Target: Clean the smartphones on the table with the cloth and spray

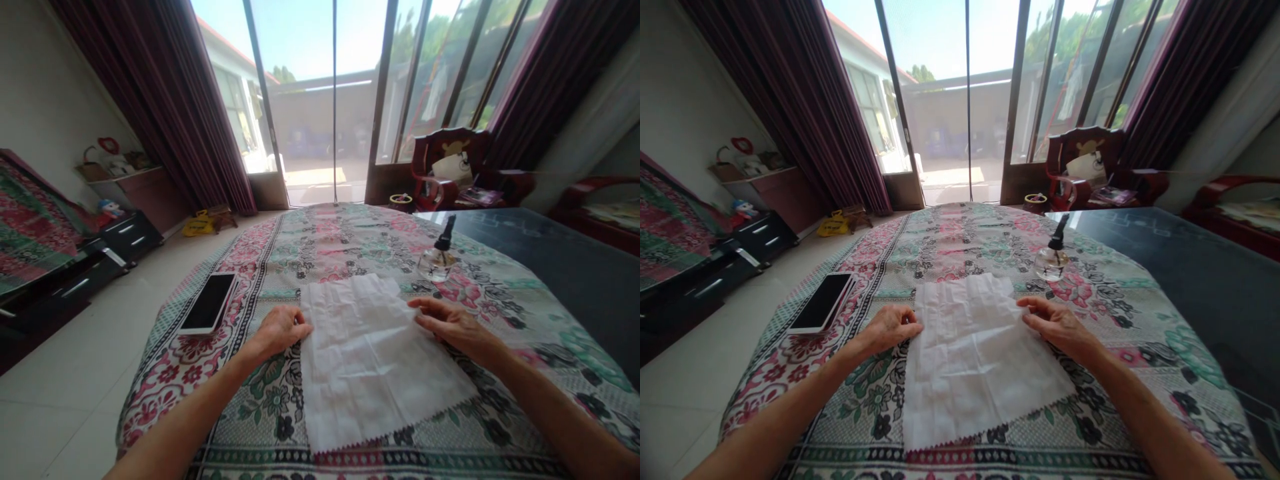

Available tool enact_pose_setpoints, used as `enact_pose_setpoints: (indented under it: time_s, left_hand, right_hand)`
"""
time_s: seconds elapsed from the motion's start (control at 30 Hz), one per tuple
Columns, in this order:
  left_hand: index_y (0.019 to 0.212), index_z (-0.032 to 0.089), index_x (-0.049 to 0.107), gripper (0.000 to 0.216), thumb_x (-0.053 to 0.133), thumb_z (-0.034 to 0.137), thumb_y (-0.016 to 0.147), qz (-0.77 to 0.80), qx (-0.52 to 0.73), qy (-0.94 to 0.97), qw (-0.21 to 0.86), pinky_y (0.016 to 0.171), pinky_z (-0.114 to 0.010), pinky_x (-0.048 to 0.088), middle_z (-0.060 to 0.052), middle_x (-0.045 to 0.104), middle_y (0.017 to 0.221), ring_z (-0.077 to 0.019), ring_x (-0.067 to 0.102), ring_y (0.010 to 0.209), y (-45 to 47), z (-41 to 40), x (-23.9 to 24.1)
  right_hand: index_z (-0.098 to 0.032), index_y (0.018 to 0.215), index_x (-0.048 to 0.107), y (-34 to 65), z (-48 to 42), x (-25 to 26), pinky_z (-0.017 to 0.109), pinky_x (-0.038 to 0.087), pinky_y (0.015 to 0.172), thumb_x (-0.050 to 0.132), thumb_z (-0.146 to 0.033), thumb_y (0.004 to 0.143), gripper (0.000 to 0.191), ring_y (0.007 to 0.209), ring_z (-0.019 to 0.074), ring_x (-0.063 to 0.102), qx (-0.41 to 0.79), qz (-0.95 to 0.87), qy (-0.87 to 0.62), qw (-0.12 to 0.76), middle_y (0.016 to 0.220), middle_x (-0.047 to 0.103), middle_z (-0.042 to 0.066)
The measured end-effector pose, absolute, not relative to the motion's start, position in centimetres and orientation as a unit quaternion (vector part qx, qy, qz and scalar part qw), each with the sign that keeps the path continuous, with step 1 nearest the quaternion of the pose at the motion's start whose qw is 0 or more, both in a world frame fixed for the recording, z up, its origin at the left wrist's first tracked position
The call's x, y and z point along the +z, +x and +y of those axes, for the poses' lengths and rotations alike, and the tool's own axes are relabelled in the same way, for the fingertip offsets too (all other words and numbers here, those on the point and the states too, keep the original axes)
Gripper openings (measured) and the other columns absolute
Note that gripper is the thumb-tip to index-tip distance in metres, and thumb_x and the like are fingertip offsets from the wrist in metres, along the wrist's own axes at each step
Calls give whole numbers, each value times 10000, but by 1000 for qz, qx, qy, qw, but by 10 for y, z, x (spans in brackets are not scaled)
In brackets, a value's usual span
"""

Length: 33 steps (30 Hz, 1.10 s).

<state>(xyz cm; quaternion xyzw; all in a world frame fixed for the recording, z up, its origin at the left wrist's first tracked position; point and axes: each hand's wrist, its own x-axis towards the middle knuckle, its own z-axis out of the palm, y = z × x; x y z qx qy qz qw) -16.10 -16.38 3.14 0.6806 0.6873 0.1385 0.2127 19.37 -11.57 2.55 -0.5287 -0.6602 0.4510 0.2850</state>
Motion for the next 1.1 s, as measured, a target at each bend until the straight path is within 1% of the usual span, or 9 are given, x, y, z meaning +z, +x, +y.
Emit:
enact_pose_setpoints:
  time_s: [0.17,0.23,0.33,0.47,0.6,0.73,0.83,0.97,1.1]
  left_hand:
    - [744,150,699,171,540,211,754,641,149,721,217,581,-215,371,-7,623,633,-136,544,598,-170,-165,30]
    - [860,158,701,215,523,134,742,574,135,777,218,619,-210,402,-4,620,685,-128,546,619,-177,-170,37]
    - [1089,208,657,467,514,24,684,453,91,861,213,816,-255,450,-43,629,970,-162,591,855,-187,-183,53]
    - [1255,318,558,671,571,18,655,390,37,897,206,1033,-443,383,-72,415,1409,-302,439,1252,-187,-203,66]
    - [1227,354,566,617,625,71,682,358,19,913,195,1090,-522,311,-39,329,1485,-337,290,1369,-178,-218,64]
    - [1321,316,475,742,633,50,648,394,39,906,150,1093,-554,297,-62,190,1555,-365,185,1411,-170,-223,61]
    - [1158,315,601,547,592,31,690,364,35,918,156,1099,-501,322,-28,313,1498,-321,288,1380,-167,-223,60]
    - [876,249,668,178,565,120,811,302,61,934,181,1113,-418,327,-25,487,1335,-231,478,1243,-166,-219,55]
    - [780,204,630,125,542,187,867,294,86,932,193,1069,-401,381,-43,526,1292,-222,516,1183,-164,-216,47]
  right_hand:
    - [-199,1062,646,203,-111,26,259,468,514,567,-475,772,409,607,153,579,372,-716,-522,276,895,675,63]
    - [-202,1007,652,211,-108,27,320,533,696,547,-400,794,309,826,220,639,298,-774,-486,278,998,673,94]
    - [-229,1010,649,223,-109,29,433,453,976,530,-285,786,260,1180,291,536,206,-854,-416,234,1265,581,106]
    - [-300,1396,400,232,-121,32,487,332,1086,511,-179,748,669,1393,301,275,171,-895,-386,144,1544,266,52]
    - [-348,1484,202,229,-136,32,475,293,1107,501,-142,729,838,1423,286,150,158,-910,-373,86,1590,70,-3]
    - [-322,1508,88,227,-141,29,515,240,1119,584,-180,677,979,1427,334,57,101,-899,-410,115,1592,-28,11]
    - [-336,1506,100,225,-142,31,518,235,1120,620,-224,700,966,1428,335,60,108,-903,-401,110,1592,-13,12]
    - [-401,1457,269,210,-147,35,517,246,1117,597,-199,753,803,1437,305,78,138,-922,-351,81,1592,0,-36]
    - [-395,1413,372,190,-152,36,586,205,1109,551,-156,784,697,1441,316,42,92,-930,-334,123,1592,32,-39]
